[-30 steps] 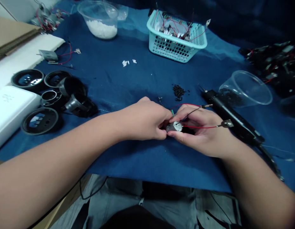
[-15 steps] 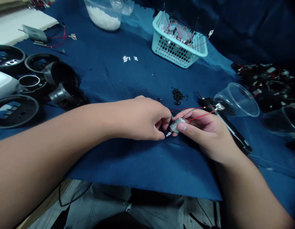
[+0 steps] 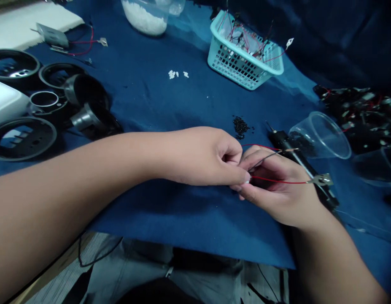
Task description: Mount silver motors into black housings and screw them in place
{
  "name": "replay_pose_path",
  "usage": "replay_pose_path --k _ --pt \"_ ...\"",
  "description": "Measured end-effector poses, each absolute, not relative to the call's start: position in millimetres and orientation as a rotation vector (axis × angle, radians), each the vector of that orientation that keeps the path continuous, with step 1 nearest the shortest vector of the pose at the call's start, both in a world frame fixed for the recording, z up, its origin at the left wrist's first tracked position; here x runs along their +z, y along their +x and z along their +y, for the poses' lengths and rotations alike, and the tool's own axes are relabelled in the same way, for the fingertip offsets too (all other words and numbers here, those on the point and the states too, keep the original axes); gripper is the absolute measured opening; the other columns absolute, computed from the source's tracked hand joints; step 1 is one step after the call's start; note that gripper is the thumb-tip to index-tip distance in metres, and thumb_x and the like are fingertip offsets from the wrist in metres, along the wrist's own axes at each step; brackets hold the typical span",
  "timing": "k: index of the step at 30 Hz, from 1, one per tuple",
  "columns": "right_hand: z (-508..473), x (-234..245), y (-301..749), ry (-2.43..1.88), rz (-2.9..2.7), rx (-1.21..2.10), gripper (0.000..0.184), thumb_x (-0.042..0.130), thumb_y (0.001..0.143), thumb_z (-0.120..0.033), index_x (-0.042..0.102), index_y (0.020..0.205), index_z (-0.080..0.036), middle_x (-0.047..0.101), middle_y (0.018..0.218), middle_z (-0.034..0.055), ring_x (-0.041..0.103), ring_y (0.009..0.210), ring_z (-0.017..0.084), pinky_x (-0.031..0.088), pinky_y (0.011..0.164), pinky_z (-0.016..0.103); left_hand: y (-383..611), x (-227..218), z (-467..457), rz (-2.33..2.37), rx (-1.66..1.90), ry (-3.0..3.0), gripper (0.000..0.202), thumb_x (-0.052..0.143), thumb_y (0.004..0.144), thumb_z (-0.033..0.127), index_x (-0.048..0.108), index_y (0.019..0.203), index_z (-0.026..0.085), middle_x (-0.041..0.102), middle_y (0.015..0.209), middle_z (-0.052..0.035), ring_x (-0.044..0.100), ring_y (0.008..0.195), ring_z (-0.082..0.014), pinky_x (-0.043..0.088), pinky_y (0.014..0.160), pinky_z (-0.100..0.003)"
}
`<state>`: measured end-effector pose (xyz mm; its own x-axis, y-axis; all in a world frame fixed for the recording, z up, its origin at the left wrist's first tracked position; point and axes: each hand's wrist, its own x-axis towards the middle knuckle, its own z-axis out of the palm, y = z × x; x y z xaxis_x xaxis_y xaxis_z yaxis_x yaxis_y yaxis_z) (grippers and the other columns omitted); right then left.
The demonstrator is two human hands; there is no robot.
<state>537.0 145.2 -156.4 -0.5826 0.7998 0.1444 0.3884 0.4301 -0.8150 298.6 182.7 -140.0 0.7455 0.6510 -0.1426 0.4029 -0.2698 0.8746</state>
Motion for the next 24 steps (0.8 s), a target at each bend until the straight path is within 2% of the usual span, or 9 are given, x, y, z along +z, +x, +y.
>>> replay_pose_path --k 5,10,15,18,21,24 --pt "144 -159 534 -0.942 -2.219 0.96 0.023 0.077 0.087 -0.012 0.066 0.101 -0.026 0.067 0.088 0.0013 0.064 0.075 0.018 0.053 0.065 0.034 304 -144 179 0.783 0.251 1.76 0.036 0.072 0.082 0.03 0.04 0.067 0.023 0.042 0.056 0.0047 0.037 0.049 -0.0117 0.026 0.052 -0.031" --pt "142 -159 530 -0.922 -2.237 0.925 0.025 0.076 0.083 -0.01 0.064 0.098 -0.027 0.066 0.085 0.001 0.063 0.073 0.019 0.052 0.064 0.036 305 -145 176 0.763 0.27 1.726 0.038 0.071 0.082 0.029 0.036 0.067 0.023 0.04 0.056 0.0052 0.035 0.049 -0.0109 0.026 0.051 -0.031" --pt "138 -162 528 -1.004 -2.178 0.907 0.029 0.078 0.08 -0.011 0.064 0.099 -0.027 0.067 0.092 0.0031 0.066 0.078 0.02 0.057 0.066 0.036 306 -148 176 0.754 0.282 1.715 0.036 0.069 0.081 0.025 0.035 0.069 0.023 0.041 0.057 0.0057 0.035 0.05 -0.0113 0.027 0.053 -0.032" --pt "135 -166 528 -1.119 -2.139 0.907 0.027 0.081 0.079 -0.016 0.061 0.095 -0.027 0.066 0.093 0.0035 0.064 0.072 0.018 0.056 0.059 0.032 306 -148 176 0.742 0.3 1.718 0.036 0.068 0.081 0.023 0.034 0.07 0.023 0.04 0.058 0.006 0.033 0.049 -0.0107 0.026 0.053 -0.031" --pt "132 -168 527 -1.232 -2.032 0.971 0.03 0.084 0.078 -0.019 0.059 0.093 -0.026 0.067 0.09 0.0021 0.061 0.063 0.015 0.053 0.052 0.028 306 -147 176 0.756 0.276 1.704 0.033 0.068 0.082 0.025 0.037 0.071 0.023 0.041 0.057 0.006 0.034 0.049 -0.011 0.026 0.052 -0.03" --pt "130 -164 528 -1.268 -1.928 1.214 0.033 0.087 0.078 -0.017 0.062 0.098 -0.026 0.069 0.091 0.0007 0.065 0.066 0.015 0.056 0.054 0.026 305 -146 176 0.755 0.254 1.679 0.032 0.068 0.083 0.023 0.038 0.071 0.023 0.043 0.058 0.0059 0.036 0.05 -0.011 0.025 0.051 -0.03"
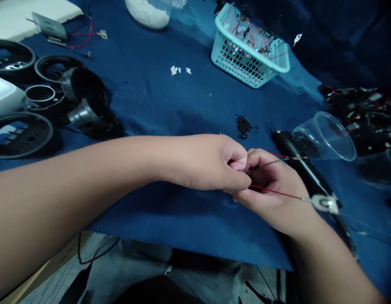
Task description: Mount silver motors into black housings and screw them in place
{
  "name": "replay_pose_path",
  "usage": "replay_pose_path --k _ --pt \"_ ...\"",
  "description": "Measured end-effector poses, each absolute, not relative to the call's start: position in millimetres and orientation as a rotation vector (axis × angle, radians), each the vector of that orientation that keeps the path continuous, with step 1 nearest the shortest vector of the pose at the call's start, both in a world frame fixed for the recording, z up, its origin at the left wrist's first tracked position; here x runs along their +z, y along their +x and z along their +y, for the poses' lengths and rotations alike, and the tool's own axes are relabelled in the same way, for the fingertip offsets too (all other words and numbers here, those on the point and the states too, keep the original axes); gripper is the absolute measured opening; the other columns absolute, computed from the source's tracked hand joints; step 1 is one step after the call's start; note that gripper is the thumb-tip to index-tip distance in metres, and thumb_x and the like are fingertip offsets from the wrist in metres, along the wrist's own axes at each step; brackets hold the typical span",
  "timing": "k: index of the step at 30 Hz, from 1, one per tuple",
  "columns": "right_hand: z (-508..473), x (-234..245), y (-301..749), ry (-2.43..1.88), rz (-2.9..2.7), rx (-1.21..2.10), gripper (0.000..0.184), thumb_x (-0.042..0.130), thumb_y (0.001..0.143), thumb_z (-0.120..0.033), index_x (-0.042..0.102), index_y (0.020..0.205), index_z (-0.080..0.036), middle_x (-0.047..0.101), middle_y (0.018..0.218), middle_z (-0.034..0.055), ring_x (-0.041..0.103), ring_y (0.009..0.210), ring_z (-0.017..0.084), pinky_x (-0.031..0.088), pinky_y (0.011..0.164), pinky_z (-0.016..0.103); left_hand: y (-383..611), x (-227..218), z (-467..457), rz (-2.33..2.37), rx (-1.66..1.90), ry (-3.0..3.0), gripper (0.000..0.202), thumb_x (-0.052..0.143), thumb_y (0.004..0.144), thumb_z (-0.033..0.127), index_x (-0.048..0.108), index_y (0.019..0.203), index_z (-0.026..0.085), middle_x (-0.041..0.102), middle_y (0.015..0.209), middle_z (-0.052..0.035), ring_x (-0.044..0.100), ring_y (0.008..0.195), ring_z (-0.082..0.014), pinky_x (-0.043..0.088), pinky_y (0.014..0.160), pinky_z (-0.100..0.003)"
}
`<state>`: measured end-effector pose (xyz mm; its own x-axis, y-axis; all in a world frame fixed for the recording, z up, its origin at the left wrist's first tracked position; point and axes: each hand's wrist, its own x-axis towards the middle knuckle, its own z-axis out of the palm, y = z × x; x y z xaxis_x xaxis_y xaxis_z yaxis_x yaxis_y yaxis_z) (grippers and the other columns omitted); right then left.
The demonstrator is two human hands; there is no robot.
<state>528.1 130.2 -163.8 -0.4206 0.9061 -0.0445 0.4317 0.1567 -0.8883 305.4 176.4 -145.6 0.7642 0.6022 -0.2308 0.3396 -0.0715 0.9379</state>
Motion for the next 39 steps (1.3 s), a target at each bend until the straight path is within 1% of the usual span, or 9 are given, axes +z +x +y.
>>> replay_pose_path --k 5,11,15,18,20,24,28,35,39 --pt "135 -154 541 -1.219 -1.794 1.635 0.034 0.084 0.09 -0.021 0.066 0.119 -0.025 0.074 0.095 0.0022 0.07 0.074 0.014 0.061 0.063 0.023 305 -147 178 0.716 0.286 1.642 0.036 0.069 0.083 0.022 0.035 0.07 0.024 0.043 0.057 0.0065 0.034 0.049 -0.0104 0.024 0.05 -0.029" --pt "137 -155 548 -1.21 -1.701 1.696 0.025 0.074 0.102 -0.03 0.072 0.125 -0.022 0.079 0.092 0.0046 0.078 0.08 0.018 0.069 0.078 0.032 306 -154 183 0.625 0.359 1.681 0.024 0.057 0.091 0.023 0.038 0.076 0.024 0.06 0.063 0.0039 0.052 0.057 -0.0129 0.039 0.059 -0.027" --pt "122 -158 543 -1.268 -1.867 1.126 0.01 0.079 0.098 -0.024 0.076 0.107 -0.025 0.081 0.091 0.0035 0.079 0.081 0.019 0.068 0.077 0.035 304 -153 184 0.745 0.308 1.742 0.016 0.063 0.087 0.028 0.049 0.083 0.025 0.057 0.064 0.0048 0.046 0.053 -0.0125 0.031 0.052 -0.027" --pt "110 -164 543 -1.123 -2.094 0.509 0.026 0.083 0.089 -0.011 0.079 0.109 -0.028 0.082 0.098 0.0048 0.079 0.095 0.024 0.067 0.09 0.045 303 -150 182 0.745 0.283 1.72 0.011 0.064 0.09 0.033 0.056 0.091 0.025 0.059 0.068 0.0047 0.046 0.053 -0.0126 0.031 0.051 -0.028" --pt "105 -167 545 -1.042 -2.196 0.29 0.04 0.084 0.085 -0.007 0.079 0.117 -0.031 0.082 0.107 0.0062 0.08 0.1 0.028 0.067 0.091 0.05 303 -148 180 0.733 0.272 1.669 0.012 0.064 0.091 0.034 0.058 0.094 0.025 0.06 0.069 0.0047 0.047 0.053 -0.0131 0.032 0.051 -0.029" --pt "102 -167 546 -0.99 -2.269 0.108 0.058 0.086 0.083 -0.005 0.076 0.13 -0.037 0.082 0.11 0.0056 0.081 0.098 0.03 0.071 0.084 0.051 305 -146 179 0.735 0.269 1.579 0.006 0.062 0.092 0.028 0.06 0.096 0.024 0.065 0.073 0.0034 0.058 0.058 -0.0144 0.039 0.053 -0.028" --pt "98 -165 543 -0.919 -2.302 0.046 0.069 0.085 0.082 0.002 0.073 0.14 -0.033 0.082 0.111 0.0074 0.081 0.098 0.028 0.072 0.088 0.047 304 -146 178 0.758 0.302 1.624 0.005 0.059 0.094 0.022 0.063 0.096 0.023 0.071 0.078 0.0018 0.066 0.062 -0.0142 0.044 0.057 -0.026" --pt "96 -171 541 -0.959 -2.295 0.056 0.045 0.082 0.087 0.001 0.076 0.126 -0.022 0.082 0.107 0.0093 0.082 0.097 0.024 0.072 0.091 0.044 292 -148 169 0.639 0.627 2.194 0.011 0.062 0.099 0.016 0.071 0.092 0.019 0.074 0.102 -0.0027 0.068 0.093 -0.0159 0.049 0.082 -0.026" --pt "99 -172 540 -0.889 -2.259 -0.013 0.042 0.086 0.081 0.003 0.078 0.116 -0.019 0.081 0.1 0.0084 0.081 0.09 0.023 0.072 0.087 0.04 287 -147 165 0.501 0.631 2.436 0.018 0.057 0.103 0.014 0.073 0.097 0.019 0.075 0.111 -0.0052 0.07 0.096 -0.0173 0.051 0.088 -0.027"
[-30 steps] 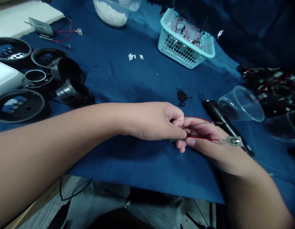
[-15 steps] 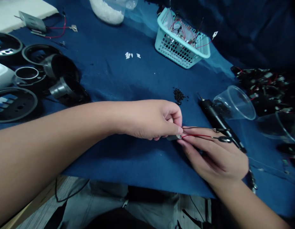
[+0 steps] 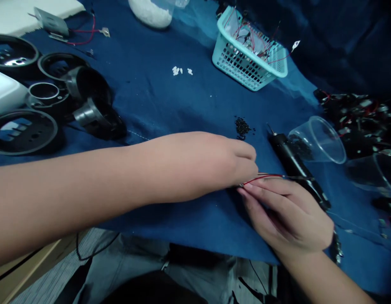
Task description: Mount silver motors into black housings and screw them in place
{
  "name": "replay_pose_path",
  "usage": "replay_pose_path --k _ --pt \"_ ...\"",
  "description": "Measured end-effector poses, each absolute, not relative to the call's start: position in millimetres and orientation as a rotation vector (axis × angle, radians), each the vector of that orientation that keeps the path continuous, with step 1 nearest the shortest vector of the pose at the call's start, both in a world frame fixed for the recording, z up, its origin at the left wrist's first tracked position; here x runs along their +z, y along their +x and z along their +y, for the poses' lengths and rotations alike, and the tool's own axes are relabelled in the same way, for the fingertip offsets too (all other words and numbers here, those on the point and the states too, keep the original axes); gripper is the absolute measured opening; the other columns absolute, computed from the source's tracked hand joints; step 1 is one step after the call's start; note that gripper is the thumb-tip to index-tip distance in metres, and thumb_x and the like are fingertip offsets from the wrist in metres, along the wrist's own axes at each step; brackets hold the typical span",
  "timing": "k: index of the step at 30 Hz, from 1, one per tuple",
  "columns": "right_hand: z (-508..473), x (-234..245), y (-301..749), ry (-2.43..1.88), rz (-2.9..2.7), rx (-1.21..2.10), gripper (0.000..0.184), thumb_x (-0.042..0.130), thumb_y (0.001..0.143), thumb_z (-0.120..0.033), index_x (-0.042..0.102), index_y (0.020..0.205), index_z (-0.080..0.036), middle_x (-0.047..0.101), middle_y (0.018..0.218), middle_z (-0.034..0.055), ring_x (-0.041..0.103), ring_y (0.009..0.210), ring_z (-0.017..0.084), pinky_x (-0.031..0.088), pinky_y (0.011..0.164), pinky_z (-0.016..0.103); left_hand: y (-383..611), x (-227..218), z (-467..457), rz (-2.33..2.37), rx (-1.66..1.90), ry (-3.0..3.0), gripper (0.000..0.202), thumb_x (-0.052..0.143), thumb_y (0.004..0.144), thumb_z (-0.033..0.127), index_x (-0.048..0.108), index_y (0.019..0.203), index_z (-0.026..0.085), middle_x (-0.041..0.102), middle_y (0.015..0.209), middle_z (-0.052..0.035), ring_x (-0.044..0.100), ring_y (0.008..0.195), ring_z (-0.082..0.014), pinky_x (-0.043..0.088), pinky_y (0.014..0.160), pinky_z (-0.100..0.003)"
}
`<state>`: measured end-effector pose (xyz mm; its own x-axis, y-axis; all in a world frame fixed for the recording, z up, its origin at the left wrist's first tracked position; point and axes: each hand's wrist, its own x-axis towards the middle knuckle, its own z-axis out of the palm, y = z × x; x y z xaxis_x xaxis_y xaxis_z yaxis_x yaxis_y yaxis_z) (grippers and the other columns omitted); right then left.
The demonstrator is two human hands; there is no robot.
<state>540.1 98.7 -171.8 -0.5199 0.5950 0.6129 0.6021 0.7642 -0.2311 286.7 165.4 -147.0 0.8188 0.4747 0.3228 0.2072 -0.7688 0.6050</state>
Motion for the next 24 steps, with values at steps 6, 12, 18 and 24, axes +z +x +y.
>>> replay_pose_path --k 6,12,18,24 --pt "101 -171 536 -0.851 -2.246 -0.057 0.03 0.085 0.083 -0.001 0.078 0.105 -0.02 0.08 0.098 0.0095 0.081 0.091 0.025 0.073 0.079 0.041 290 -145 166 0.37 0.598 2.608 0.026 0.051 0.106 0.017 0.074 0.096 0.024 0.077 0.116 -0.0066 0.069 0.107 -0.0228 0.054 0.095 -0.032" --pt "105 -173 536 -0.889 -2.214 -0.06 0.024 0.082 0.088 -0.006 0.077 0.102 -0.026 0.08 0.093 0.0043 0.081 0.081 0.024 0.073 0.075 0.043 291 -153 168 0.328 0.756 2.56 0.031 0.049 0.104 0.015 0.075 0.089 0.023 0.079 0.111 -0.0079 0.072 0.104 -0.0233 0.059 0.095 -0.036" --pt "107 -164 541 -0.817 -2.313 -0.016 0.032 0.085 0.085 -0.004 0.077 0.107 -0.024 0.08 0.095 0.0046 0.081 0.087 0.024 0.074 0.082 0.041 287 -154 169 0.354 0.715 2.542 0.028 0.051 0.104 0.019 0.075 0.091 0.024 0.078 0.112 -0.0075 0.073 0.104 -0.0238 0.059 0.095 -0.036" --pt "109 -162 542 -0.792 -2.365 -0.028 0.039 0.086 0.084 -0.005 0.077 0.115 -0.027 0.08 0.1 0.005 0.081 0.086 0.025 0.074 0.074 0.041 283 -157 169 0.375 0.84 2.443 0.023 0.056 0.103 0.021 0.073 0.087 0.025 0.077 0.104 -0.0053 0.073 0.098 -0.0219 0.057 0.089 -0.033"
